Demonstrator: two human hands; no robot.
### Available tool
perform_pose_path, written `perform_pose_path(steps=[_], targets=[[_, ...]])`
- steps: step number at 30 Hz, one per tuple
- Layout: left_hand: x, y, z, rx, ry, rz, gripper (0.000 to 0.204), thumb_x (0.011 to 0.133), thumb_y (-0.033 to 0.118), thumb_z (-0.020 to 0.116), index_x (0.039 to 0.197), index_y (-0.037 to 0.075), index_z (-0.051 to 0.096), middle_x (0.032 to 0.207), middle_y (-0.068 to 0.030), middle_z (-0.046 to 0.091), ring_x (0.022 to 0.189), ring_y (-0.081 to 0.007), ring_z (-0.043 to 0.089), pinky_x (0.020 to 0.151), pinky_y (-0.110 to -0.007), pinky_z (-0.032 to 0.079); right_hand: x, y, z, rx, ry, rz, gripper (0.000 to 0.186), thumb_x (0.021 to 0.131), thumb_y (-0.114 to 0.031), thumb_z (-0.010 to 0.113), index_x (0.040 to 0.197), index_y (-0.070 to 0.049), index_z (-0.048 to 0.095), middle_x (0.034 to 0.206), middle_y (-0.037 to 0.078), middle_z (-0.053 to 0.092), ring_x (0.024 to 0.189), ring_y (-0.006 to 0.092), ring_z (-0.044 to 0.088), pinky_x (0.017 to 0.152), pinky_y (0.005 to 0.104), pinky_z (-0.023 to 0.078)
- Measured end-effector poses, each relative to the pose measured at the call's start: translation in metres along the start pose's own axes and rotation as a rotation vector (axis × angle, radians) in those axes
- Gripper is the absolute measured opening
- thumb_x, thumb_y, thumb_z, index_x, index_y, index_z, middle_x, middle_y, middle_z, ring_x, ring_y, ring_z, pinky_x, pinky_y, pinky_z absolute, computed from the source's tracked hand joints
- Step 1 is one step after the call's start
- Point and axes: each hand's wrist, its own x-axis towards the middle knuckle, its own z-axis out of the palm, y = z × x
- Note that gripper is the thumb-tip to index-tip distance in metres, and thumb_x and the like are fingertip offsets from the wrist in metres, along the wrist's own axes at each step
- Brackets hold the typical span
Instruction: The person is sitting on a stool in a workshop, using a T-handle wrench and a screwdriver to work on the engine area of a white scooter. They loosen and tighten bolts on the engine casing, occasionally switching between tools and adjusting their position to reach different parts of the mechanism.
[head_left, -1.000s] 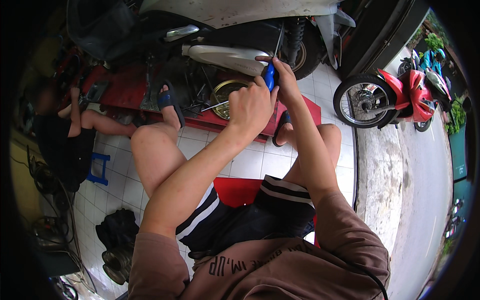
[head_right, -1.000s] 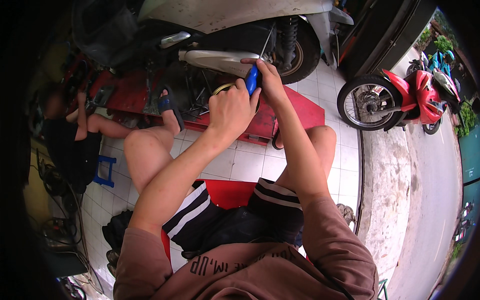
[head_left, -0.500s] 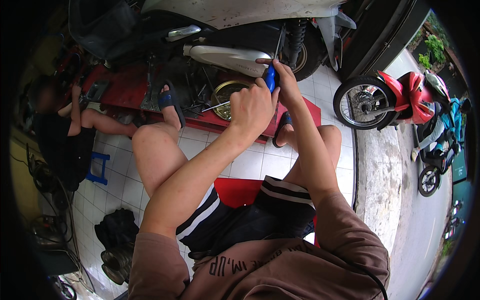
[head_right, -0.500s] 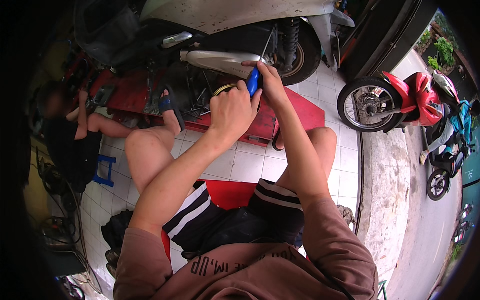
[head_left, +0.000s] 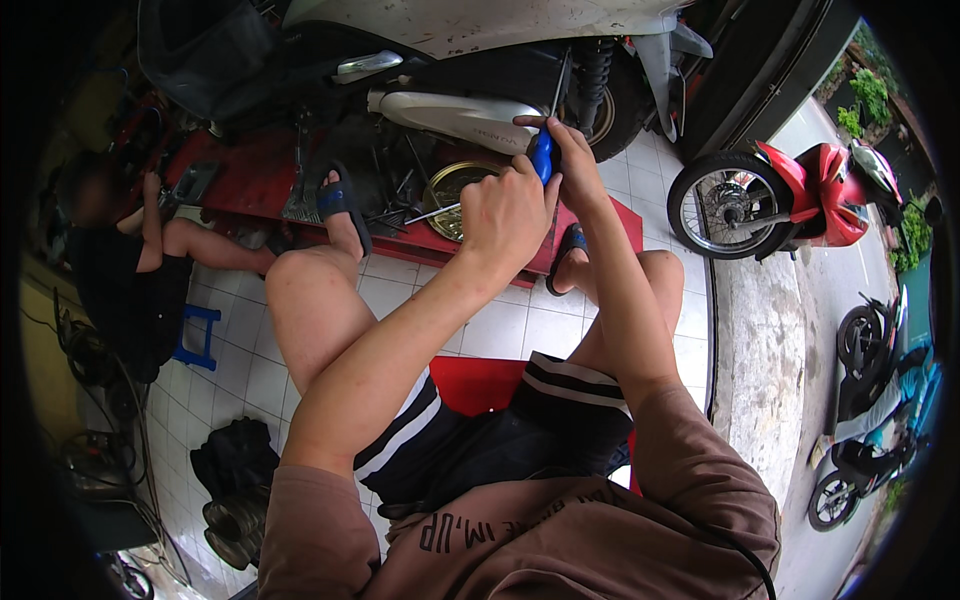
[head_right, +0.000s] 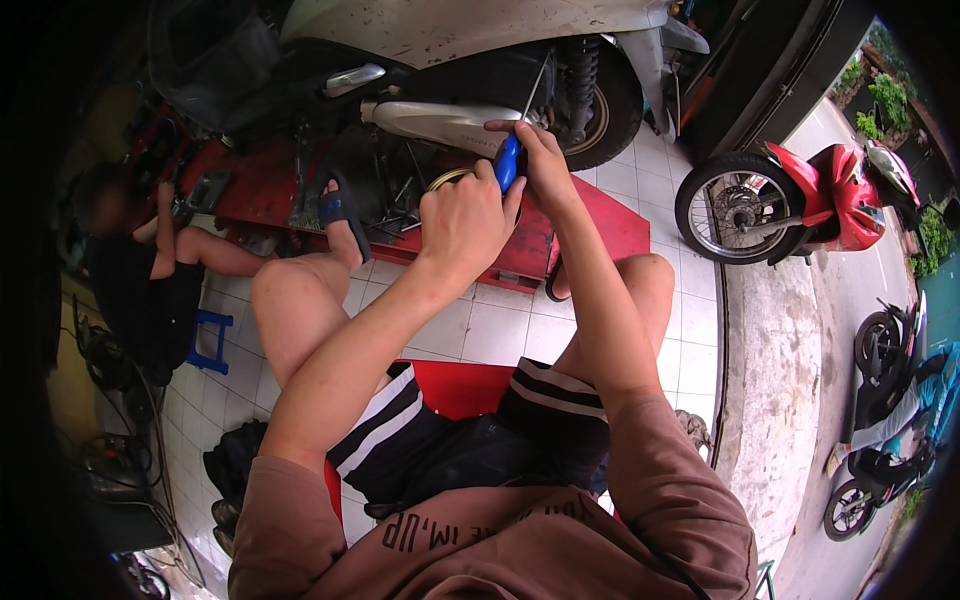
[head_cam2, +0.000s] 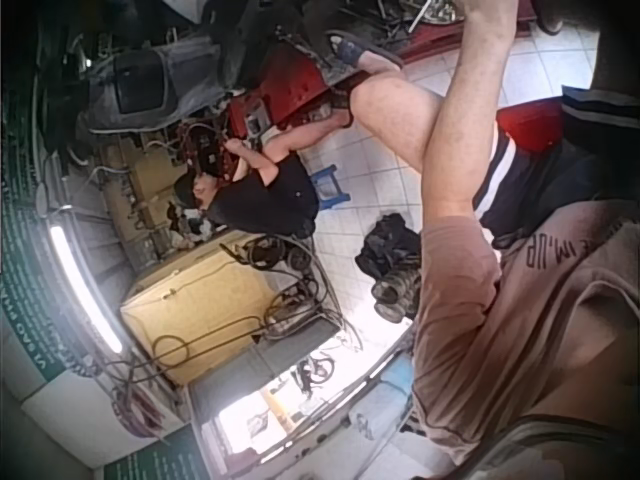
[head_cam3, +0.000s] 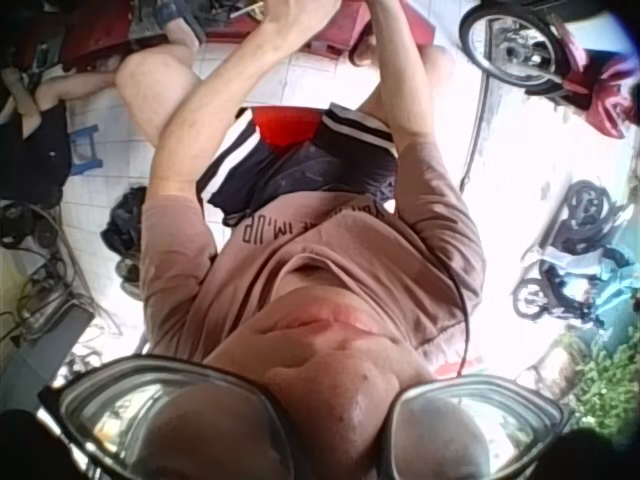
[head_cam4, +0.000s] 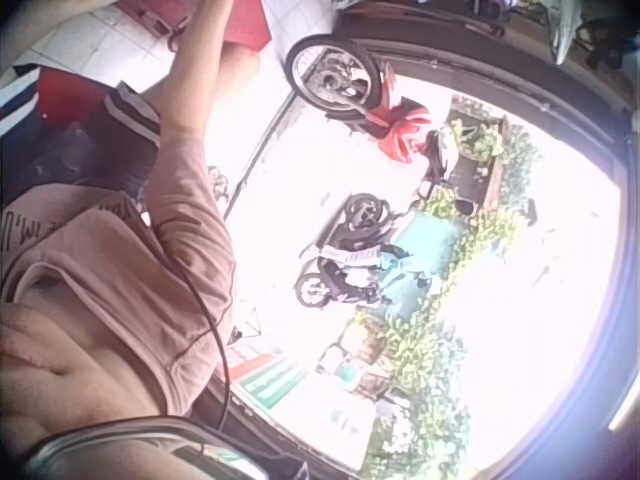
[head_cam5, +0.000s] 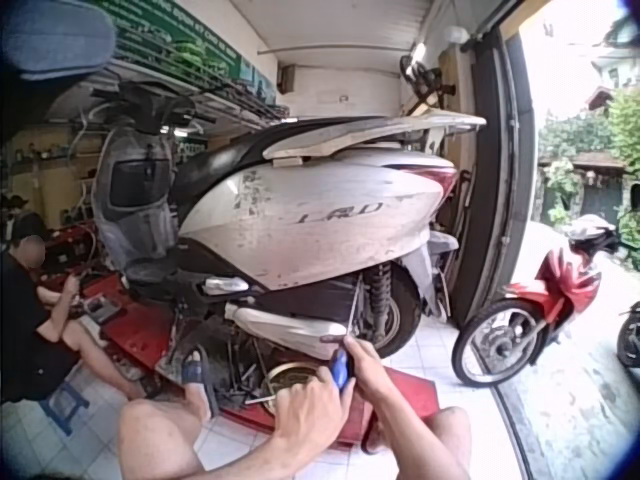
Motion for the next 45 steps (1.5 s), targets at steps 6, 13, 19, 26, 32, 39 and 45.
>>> perform_pose_path(steps=[6,13,19,26,32,39,45], targets=[[0.001,-0.001,0.003,-0.011,0.013,0.004,0.039,0.090,0.039,0.057,0.077,0.002,0.059,0.057,-0.0120,0.062,0.053,-0.0287,0.065,0.048,-0.038,0.050,0.000,-0.001,-0.002,0.027,-0.006,0.008,0.042,0.099,-0.030,0.039,0.114,0.002,0.061,0.073,0.004,0.057,0.062,0.0089,0.050,0.057,0.0222,0.042],[0.001,0.000,0.002,-0.016,0.008,0.011,0.040,0.091,0.039,0.056,0.076,0.002,0.059,0.057,-0.0124,0.062,0.053,-0.0294,0.065,0.048,-0.039,0.050,0.002,0.002,-0.004,0.001,0.000,0.000,0.042,0.099,-0.030,0.039,0.114,0.002,0.061,0.073,0.004,0.059,0.062,0.0091,0.053,0.058,0.0221,0.044],[0.001,-0.001,0.000,-0.036,-0.033,-0.009,0.041,0.091,0.039,0.055,0.075,0.001,0.060,0.057,-0.0136,0.062,0.054,-0.0305,0.065,0.049,-0.040,0.051,-0.002,-0.004,0.002,0.010,0.030,0.021,0.039,0.099,-0.027,0.041,0.111,0.002,0.063,0.066,-0.002,0.045,0.060,0.0075,0.044,0.055,0.0214,0.039],[0.002,-0.002,0.000,-0.124,-0.094,-0.082,0.044,0.093,0.040,0.051,0.076,0.000,0.062,0.061,-0.0168,0.064,0.057,-0.0324,0.066,0.053,-0.043,0.052,-0.003,-0.005,0.004,-0.014,0.063,0.020,0.039,0.098,-0.029,0.043,0.110,0.002,0.063,0.067,-0.002,0.046,0.058,0.0072,0.043,0.053,0.0214,0.038],[0.013,-0.017,0.026,-0.631,-0.074,-0.170,0.045,0.095,0.041,0.046,0.078,0.002,0.064,0.068,-0.0171,0.066,0.065,-0.0279,0.067,0.049,-0.039,0.050,-0.002,0.004,-0.008,0.437,-0.168,0.147,0.040,0.095,-0.029,0.048,0.119,0.003,0.055,0.069,0.000,0.051,0.052,0.0064,0.038,0.047,0.0195,0.032],[0.021,-0.016,-0.008,-1.571,-0.471,-0.562,0.050,0.099,0.047,0.038,0.084,0.003,0.058,0.063,-0.0020,0.052,0.043,-0.0070,0.035,0.038,-0.023,0.032,-0.006,0.011,-0.005,0.878,-0.183,0.150,0.033,0.093,-0.021,0.057,0.114,0.004,0.052,0.066,-0.002,0.040,0.048,0.0051,0.032,0.046,0.0161,0.028],[0.023,-0.014,-0.035,-0.281,0.086,0.109,0.039,0.088,0.037,0.058,0.083,-0.001,0.057,0.066,-0.0174,0.064,0.060,-0.0341,0.066,0.055,-0.042,0.053,-0.007,-0.012,0.010,0.769,0.010,0.113,0.029,0.094,-0.024,0.056,0.104,0.003,0.057,0.063,-0.004,0.040,0.046,0.0039,0.031,0.045,0.0171,0.029]])
